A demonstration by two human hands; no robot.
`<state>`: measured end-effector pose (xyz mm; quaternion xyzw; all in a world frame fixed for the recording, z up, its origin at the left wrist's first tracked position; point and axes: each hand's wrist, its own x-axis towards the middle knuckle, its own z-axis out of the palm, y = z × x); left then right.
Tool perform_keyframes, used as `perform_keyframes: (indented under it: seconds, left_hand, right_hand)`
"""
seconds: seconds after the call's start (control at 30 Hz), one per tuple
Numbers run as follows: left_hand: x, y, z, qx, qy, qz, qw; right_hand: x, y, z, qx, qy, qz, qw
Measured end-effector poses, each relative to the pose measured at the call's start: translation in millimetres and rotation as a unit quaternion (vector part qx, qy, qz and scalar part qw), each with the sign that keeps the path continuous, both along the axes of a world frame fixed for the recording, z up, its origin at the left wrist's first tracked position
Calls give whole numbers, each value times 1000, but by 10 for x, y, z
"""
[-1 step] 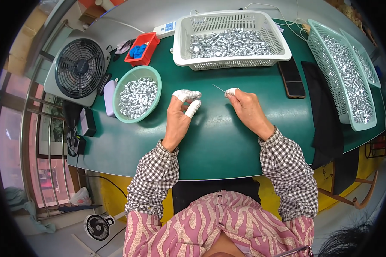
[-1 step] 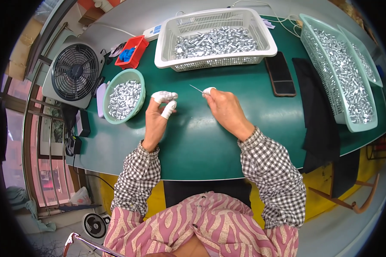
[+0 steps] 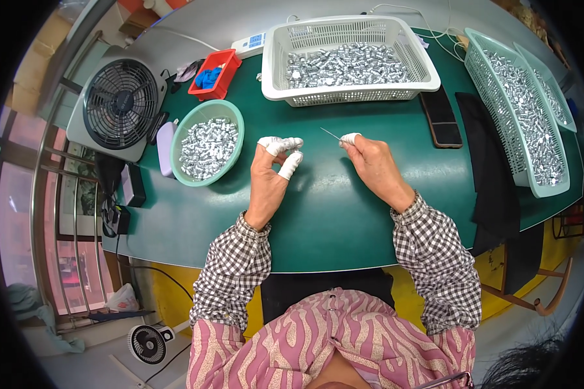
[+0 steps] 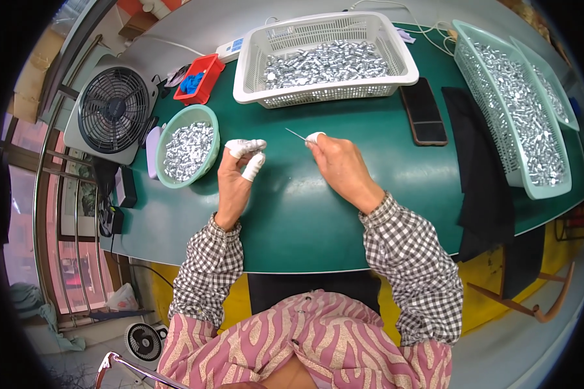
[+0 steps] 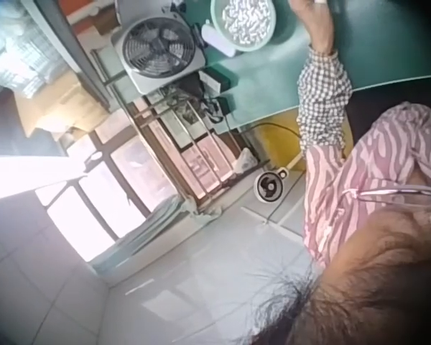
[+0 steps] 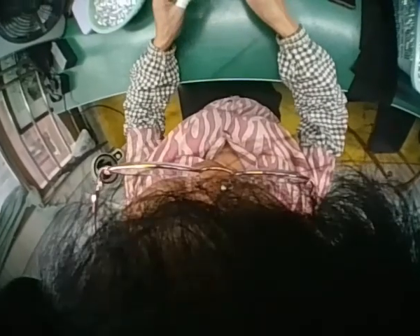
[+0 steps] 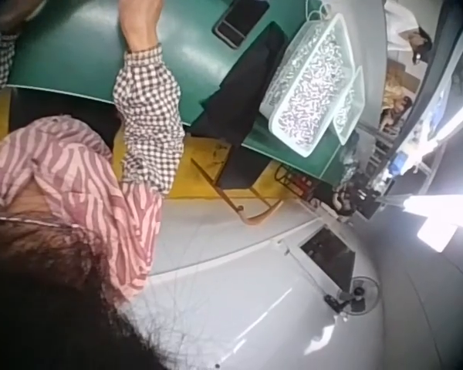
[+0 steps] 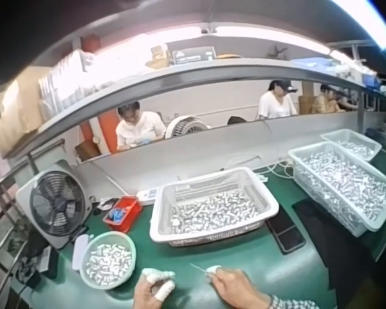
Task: Assembling small metal components into a white plastic housing using tweezers at a manual assembly station.
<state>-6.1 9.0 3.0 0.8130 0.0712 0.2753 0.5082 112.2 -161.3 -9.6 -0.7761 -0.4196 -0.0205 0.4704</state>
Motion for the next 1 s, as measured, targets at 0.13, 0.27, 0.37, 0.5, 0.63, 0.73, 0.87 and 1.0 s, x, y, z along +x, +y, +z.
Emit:
perform_keyframes:
  seconds: [0.13,0.27,0.37,0.5,0.63,0.73,0.87,1.0]
  left_hand:
    - [-29,-15,41,62,-8,19,998]
    - [-8,-46,26,81,-68,63,992]
    - [-11,-9,65,238,-41,15,970]
    - [13,68,44,392,1,21,920]
    - [-12,48,44,422,15,-3,907]
    - [-23,42,72,368,4,49,929]
    - [-4,67,40,379,4,40,925]
    - [8,120,-29,409,24,46,911]
  right_hand:
    - [-14,-3,25,0,-14,-1,1000]
    - [-12,-1,60,12,-19,-3,1000]
    - [-32,-6,82,15,-22,-5,1000]
    - [-22,0,63,14,-36,-2,999]
    - [-22,-10,76,24,-35,-1,999]
    - [-41,-27,77,24,-33,-5,999]
    - [-23,-4,95,13,-32,1,999]
    - [-28,-17,81,11,-28,0,1000]
